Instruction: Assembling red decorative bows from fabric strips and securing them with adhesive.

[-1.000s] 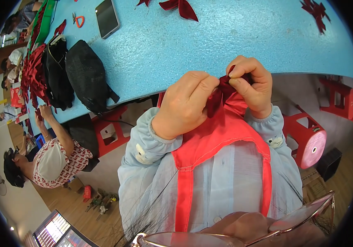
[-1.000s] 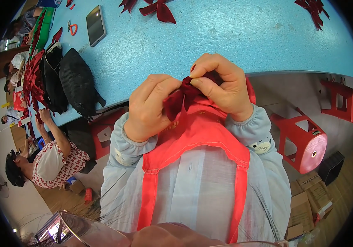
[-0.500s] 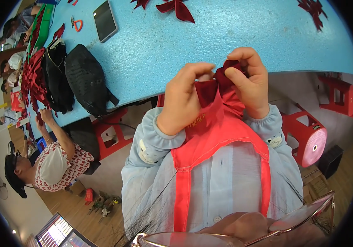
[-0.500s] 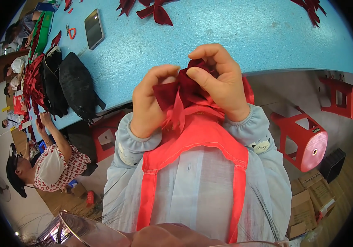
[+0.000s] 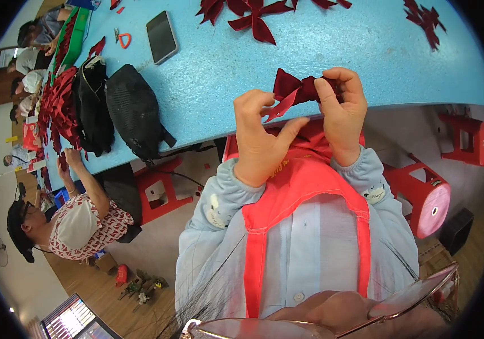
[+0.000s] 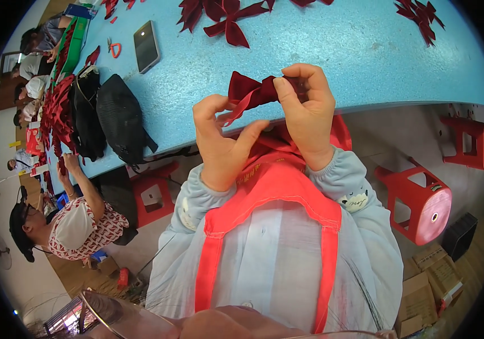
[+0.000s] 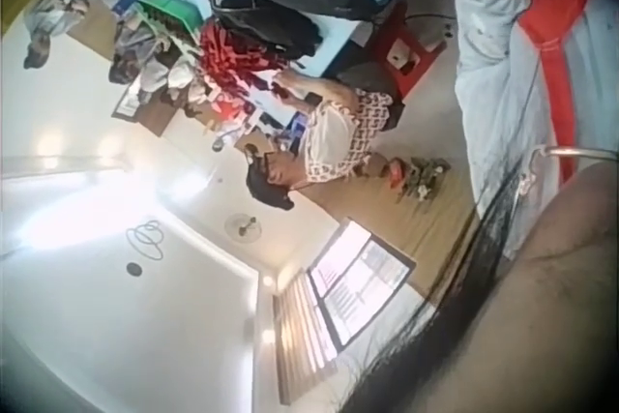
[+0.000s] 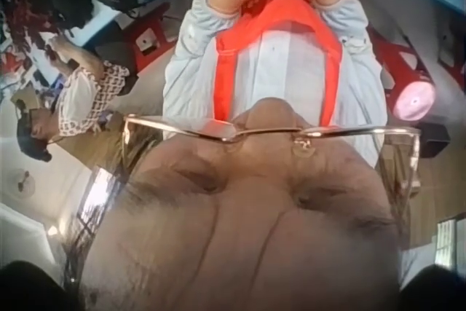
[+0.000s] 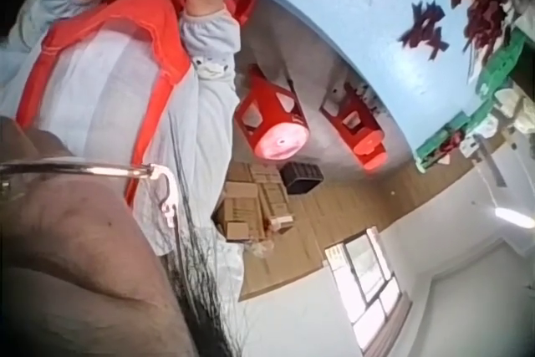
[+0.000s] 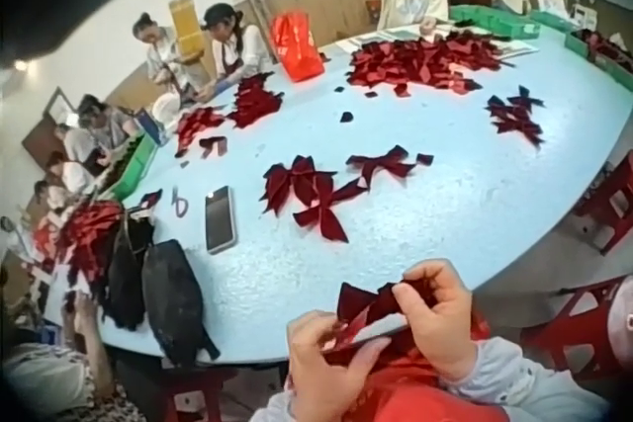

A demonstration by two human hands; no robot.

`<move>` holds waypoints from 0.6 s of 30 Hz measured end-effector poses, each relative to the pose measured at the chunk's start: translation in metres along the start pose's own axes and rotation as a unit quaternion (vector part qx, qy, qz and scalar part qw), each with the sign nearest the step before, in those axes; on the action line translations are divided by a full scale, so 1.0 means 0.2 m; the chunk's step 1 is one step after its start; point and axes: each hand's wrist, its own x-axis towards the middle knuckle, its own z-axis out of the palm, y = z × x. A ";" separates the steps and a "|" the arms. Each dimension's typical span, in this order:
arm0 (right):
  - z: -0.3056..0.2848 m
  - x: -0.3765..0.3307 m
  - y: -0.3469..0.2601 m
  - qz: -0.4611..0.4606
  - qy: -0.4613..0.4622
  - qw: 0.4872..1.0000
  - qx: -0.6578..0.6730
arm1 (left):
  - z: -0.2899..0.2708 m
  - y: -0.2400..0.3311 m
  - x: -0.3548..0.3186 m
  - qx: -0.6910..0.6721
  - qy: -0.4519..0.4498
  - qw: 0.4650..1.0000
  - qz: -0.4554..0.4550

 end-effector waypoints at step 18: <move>0.04 0.03 -0.03 0.161 0.011 0.971 0.174 | 0.01 -0.09 0.11 -0.407 -0.020 0.829 -0.383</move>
